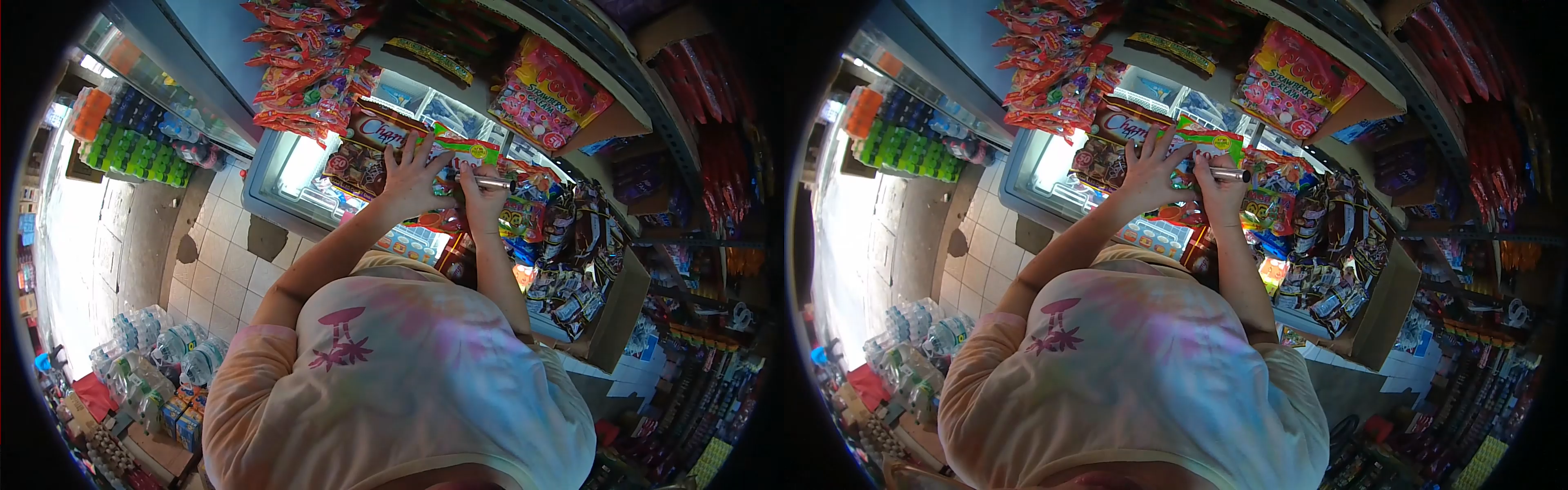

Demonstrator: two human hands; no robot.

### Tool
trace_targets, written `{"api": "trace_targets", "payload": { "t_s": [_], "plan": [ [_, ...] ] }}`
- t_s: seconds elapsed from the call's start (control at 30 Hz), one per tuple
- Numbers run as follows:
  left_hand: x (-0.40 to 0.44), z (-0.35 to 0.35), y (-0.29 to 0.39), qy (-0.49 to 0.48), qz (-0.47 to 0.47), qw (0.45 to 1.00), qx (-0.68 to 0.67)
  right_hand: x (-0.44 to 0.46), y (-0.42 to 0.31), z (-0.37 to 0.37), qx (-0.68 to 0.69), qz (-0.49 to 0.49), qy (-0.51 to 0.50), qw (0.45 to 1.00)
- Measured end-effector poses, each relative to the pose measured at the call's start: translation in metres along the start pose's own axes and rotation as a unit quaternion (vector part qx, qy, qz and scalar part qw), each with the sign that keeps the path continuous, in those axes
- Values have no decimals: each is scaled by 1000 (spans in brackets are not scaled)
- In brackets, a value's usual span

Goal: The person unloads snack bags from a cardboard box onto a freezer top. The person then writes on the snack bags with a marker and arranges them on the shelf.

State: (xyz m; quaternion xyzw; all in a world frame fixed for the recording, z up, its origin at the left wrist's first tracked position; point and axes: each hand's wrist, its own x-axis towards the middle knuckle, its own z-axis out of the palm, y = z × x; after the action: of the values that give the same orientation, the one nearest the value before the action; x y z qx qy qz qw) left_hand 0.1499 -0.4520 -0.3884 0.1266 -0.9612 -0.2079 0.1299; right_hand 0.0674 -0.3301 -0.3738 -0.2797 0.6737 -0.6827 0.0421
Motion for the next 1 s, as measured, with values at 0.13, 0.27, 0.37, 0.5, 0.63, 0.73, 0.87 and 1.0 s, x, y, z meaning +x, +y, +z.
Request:
{"api": "trace_targets", "payload": {
  "t_s": [0.13, 0.27, 0.37, 0.5, 0.63, 0.73, 0.87, 1.0],
  "plan": [
    [0, 2, 0, -1, -2, 1000, 3, 0, 2, -4, -31, -16, -4, 999],
    [1, 2, -1, 5, 4, 1000, 2, 2, 2, -7, 8, 27, 27, 999],
    [0, 3, 0, 1, 0, 1000, 2, 2, -3, -6, 3, 40, 35, 999],
    [1, 2, -1, 0, 6, 1000, 8, 1, 6, -8, -45, 10, 8, 999],
    [0, 2, 0, 0, 4, 1000, 7, 0, -1, -9, -36, 21, 3, 999],
    [0, 1, -1, 0, 4, 1000, 1, 2, -2, -10, 39, 28, 68, 997],
    [1, 1, 0, -5, 0, 1000, 5, 2, 3, -17, 4, 27, 56, 998],
    [1, 1, 0, -5, 3, 1000, 2, 0, 2, -12, 1, 30, 47, 998]
  ]
}}
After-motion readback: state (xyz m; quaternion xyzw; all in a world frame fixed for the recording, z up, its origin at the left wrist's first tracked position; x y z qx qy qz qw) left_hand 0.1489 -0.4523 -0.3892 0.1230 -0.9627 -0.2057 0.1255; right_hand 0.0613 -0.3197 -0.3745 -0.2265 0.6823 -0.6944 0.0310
